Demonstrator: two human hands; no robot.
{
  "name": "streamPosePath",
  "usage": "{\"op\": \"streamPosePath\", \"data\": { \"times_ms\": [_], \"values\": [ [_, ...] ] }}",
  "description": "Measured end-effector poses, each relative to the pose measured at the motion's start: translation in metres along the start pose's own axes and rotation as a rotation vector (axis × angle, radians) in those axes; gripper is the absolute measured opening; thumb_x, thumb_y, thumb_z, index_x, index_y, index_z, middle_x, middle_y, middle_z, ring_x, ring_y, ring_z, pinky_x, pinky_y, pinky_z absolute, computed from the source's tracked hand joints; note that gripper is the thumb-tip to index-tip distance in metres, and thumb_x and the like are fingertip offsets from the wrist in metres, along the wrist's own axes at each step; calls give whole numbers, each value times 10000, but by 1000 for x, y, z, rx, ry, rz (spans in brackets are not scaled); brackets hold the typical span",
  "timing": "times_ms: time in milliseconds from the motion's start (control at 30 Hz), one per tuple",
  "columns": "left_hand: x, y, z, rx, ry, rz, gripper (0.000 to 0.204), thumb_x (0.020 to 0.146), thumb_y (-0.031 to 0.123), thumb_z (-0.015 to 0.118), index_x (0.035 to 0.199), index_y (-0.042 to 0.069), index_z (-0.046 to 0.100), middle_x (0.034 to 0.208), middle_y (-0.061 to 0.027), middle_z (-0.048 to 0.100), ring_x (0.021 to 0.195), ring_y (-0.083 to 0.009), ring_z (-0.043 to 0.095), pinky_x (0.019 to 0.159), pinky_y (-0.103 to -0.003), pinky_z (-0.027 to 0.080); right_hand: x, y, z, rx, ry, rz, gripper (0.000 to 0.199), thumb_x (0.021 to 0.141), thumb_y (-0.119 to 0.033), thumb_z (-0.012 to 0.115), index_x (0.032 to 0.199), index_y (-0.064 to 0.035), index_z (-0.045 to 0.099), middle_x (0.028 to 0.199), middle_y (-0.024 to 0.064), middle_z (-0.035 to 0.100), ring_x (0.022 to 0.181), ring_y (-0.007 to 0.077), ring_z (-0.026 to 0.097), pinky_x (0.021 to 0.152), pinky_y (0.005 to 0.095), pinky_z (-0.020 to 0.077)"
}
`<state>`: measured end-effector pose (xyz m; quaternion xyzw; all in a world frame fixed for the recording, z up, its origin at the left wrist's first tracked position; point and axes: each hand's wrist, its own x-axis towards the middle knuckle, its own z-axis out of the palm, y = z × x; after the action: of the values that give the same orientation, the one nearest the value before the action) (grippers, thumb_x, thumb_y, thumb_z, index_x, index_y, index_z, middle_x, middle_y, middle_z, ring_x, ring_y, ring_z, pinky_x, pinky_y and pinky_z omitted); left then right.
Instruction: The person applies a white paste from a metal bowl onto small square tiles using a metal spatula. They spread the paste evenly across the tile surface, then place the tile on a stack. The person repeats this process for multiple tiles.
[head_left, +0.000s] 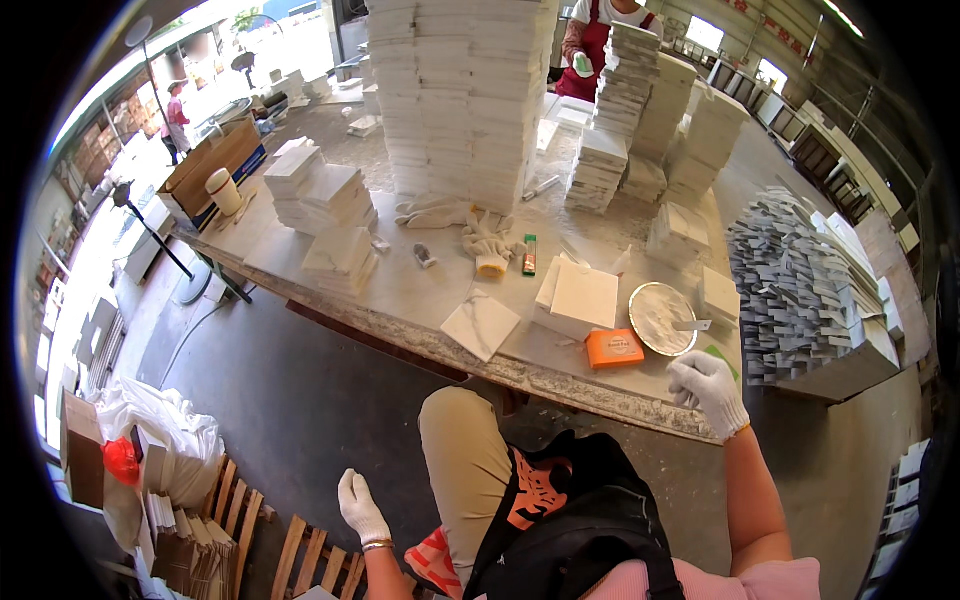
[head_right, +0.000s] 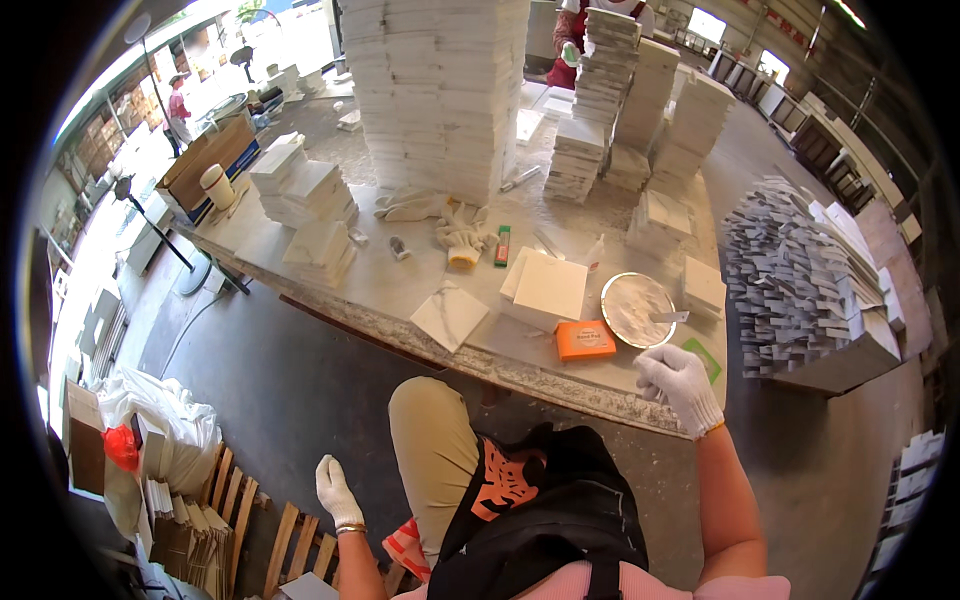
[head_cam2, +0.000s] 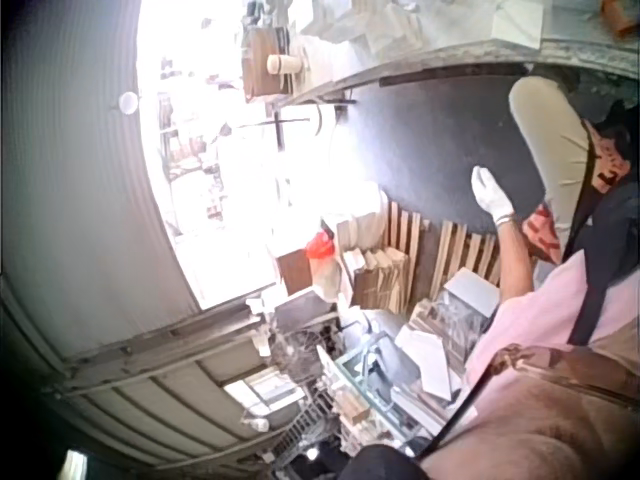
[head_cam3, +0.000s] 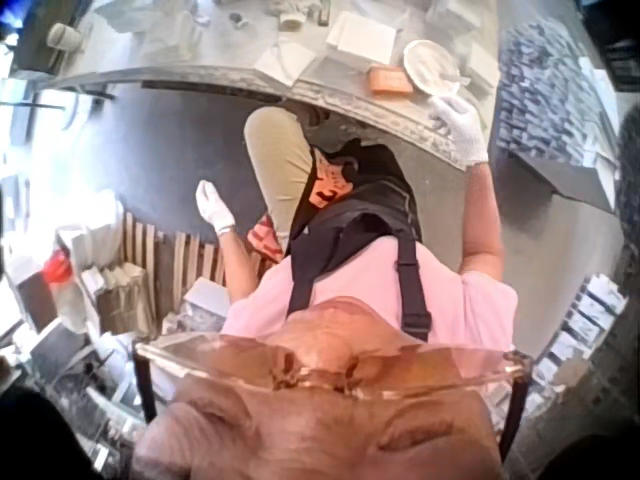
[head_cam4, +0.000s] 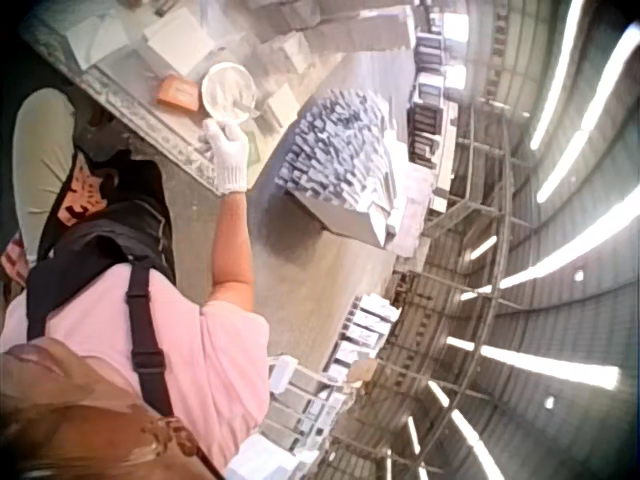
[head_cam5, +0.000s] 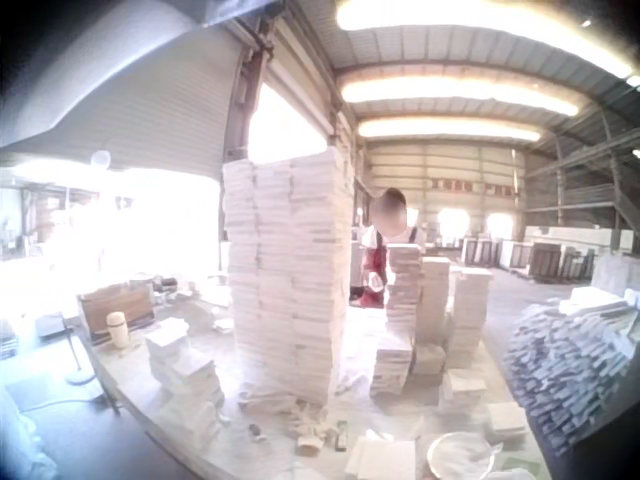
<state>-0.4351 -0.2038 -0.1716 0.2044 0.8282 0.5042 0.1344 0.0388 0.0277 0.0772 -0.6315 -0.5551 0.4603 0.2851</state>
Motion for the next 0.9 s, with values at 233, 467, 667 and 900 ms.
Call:
{"op": "streamPosePath", "data": {
  "times_ms": [233,467,667,900],
  "values": [
    [41,83,21,-221,-77,131,338,1023,180,559,1260,-54,618,1210,-153,675,1116,-225,635,998,-348,502,135,-37,8,-285,186,-397,518,794,-311,735,1234,-49,654,1118,140,695,1039,258,659,913,352,504],
    [38,180,70,-416,-244,192,313,1019,113,552,1278,-55,601,1234,-133,655,1121,-201,626,1000,-331,510,252,-17,25,-620,-99,-168,549,706,-327,768,1180,-62,687,1165,215,679,1090,366,649,924,422,510],
    [27,240,102,-460,-406,235,299,970,63,603,1244,-53,622,1234,-130,659,1088,-183,633,985,-296,504,260,-9,25,-319,-111,-252,296,751,-188,741,994,-20,723,939,100,727,870,194,673,822,322,518],
    [0,317,175,-657,-700,274,526,930,120,682,1396,-52,507,1309,-153,622,1182,-227,606,1029,-346,478,169,-126,44,-138,-136,-412,203,816,-163,786,947,-17,732,949,20,671,904,115,632,815,282,508]
  ]
}}
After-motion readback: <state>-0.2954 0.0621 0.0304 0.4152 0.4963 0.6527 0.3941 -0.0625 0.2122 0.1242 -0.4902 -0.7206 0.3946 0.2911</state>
